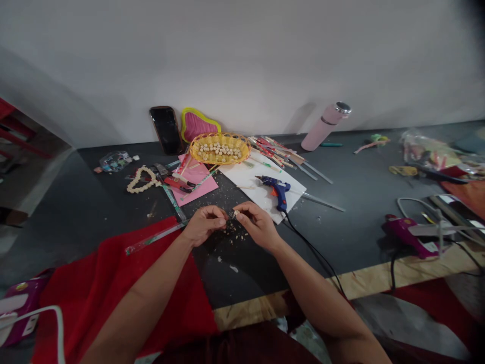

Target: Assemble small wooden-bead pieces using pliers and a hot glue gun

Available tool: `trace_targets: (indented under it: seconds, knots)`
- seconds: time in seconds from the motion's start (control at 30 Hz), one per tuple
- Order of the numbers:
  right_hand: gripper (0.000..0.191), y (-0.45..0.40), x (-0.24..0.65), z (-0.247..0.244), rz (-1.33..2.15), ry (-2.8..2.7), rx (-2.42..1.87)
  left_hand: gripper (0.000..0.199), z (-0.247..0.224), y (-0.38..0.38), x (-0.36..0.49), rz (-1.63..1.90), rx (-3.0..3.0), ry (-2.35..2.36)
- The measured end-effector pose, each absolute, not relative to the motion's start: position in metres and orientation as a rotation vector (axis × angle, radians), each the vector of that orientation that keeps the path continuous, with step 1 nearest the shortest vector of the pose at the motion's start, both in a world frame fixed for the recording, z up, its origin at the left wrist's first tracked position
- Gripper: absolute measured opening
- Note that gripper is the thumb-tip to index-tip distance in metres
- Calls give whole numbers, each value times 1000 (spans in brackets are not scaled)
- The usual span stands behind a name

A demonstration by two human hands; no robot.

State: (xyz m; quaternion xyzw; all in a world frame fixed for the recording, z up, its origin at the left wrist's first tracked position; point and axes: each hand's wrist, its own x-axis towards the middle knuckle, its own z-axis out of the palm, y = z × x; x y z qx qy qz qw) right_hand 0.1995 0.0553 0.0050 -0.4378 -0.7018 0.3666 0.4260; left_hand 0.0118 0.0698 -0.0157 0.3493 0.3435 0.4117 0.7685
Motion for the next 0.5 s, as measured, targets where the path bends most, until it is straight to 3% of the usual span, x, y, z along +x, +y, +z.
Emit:
trace_targets:
  seconds: [0.17,0.33,0.5]
  knots:
    - [20,55,200,4,944,-1754,-1108,19,-13,69,11,881,742,719]
    - [22,55,200,2,961,-1735,-1128,33,-10,68,11,874,739,711]
    - [22,55,200,1,995,-1704,-1122,15,-12,69,12,880,738,743]
